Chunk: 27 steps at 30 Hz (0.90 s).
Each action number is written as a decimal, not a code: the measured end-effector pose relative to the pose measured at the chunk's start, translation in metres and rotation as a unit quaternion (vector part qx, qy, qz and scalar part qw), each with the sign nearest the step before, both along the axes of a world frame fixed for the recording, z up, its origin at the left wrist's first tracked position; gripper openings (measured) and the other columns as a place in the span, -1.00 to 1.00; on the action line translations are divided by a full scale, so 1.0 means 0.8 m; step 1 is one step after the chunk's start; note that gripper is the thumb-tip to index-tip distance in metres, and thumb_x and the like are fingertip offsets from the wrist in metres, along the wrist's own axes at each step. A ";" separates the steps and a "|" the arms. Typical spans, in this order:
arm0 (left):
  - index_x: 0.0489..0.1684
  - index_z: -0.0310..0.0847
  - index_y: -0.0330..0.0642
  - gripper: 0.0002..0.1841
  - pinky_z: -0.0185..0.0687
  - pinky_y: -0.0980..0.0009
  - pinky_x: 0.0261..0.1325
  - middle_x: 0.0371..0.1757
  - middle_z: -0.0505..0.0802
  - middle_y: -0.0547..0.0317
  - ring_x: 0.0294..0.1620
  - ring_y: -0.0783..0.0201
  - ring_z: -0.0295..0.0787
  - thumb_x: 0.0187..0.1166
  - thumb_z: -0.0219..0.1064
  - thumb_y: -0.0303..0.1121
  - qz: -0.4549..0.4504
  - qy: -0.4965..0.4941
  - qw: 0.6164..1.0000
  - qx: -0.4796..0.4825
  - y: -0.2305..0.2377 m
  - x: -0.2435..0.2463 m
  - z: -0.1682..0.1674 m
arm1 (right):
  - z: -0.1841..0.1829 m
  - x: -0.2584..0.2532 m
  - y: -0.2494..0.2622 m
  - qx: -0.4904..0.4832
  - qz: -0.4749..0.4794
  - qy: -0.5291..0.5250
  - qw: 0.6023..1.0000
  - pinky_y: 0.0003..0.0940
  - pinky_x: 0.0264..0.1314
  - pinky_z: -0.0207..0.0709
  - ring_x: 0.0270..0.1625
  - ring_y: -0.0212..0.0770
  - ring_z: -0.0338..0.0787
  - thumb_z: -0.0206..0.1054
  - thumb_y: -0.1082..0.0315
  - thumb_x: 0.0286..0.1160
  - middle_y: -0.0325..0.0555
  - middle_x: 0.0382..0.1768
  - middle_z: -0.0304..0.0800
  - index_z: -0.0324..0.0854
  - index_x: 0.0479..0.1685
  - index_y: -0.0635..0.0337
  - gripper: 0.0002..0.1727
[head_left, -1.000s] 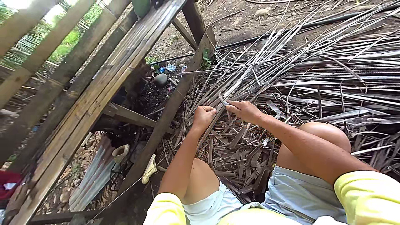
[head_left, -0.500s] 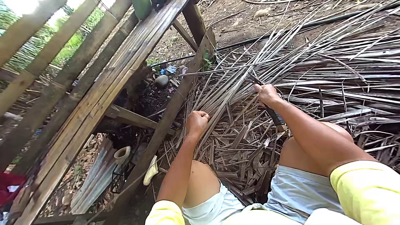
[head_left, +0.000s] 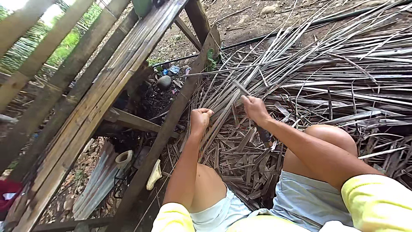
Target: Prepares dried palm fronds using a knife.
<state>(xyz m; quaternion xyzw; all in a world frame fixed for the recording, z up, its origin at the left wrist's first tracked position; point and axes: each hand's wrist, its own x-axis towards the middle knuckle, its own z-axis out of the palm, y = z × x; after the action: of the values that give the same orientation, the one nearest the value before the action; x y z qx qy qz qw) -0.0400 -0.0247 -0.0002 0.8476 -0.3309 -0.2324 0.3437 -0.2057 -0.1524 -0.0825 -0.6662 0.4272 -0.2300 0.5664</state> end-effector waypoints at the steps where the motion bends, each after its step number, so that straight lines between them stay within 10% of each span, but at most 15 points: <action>1: -0.21 0.86 -0.27 -0.87 0.39 0.47 -0.44 -0.48 0.78 0.21 -0.60 0.47 0.43 0.65 0.38 -0.44 0.012 0.023 1.000 -0.009 0.001 0.002 0.002 | 0.002 -0.003 -0.005 0.008 -0.032 0.004 0.999 -0.04 -0.38 0.53 -0.58 -0.10 0.55 -0.08 -0.12 0.89 -0.05 -0.58 0.50 0.61 -0.14 0.31 -0.37; 6: -0.22 0.86 -0.28 -0.86 0.38 0.45 -0.40 -0.50 0.75 0.21 -0.57 0.46 0.43 0.65 0.39 -0.44 -0.020 0.023 1.000 0.004 -0.003 -0.002 -0.004 | 0.016 -0.014 0.021 -0.100 0.153 0.027 0.983 0.31 0.04 0.55 -0.14 0.18 0.77 0.04 -0.02 0.87 0.19 -0.16 0.81 0.61 0.53 0.04 -0.49; 13: -0.23 0.88 -0.25 -0.88 0.36 0.49 -0.42 -0.48 0.79 0.25 -0.59 0.51 0.43 0.63 0.42 -0.44 -0.059 0.047 0.997 -0.003 0.000 -0.020 0.001 | 0.011 -0.010 0.018 -0.139 0.181 0.012 0.974 0.34 0.31 0.49 0.20 0.22 0.80 0.03 -0.04 0.87 0.18 0.28 0.79 0.33 0.80 -0.13 -0.42; 27: -0.29 0.83 -0.34 -0.86 0.17 0.61 -0.60 -0.60 0.69 0.29 -0.70 0.57 0.27 0.65 0.35 -0.54 -0.037 0.133 0.990 0.002 0.020 -0.014 0.020 | -0.008 -0.032 -0.079 -0.047 -0.050 0.004 0.998 0.08 -0.25 0.54 -0.44 0.02 0.59 -0.04 0.01 0.91 0.20 -0.24 0.69 0.38 0.73 0.08 -0.43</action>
<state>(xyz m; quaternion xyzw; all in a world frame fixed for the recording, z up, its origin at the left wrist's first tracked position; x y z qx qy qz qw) -0.0514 -0.0088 0.0157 0.7972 -0.3128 -0.3561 0.3739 -0.2312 -0.2156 -0.0890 -0.6707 0.4511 -0.2752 0.5205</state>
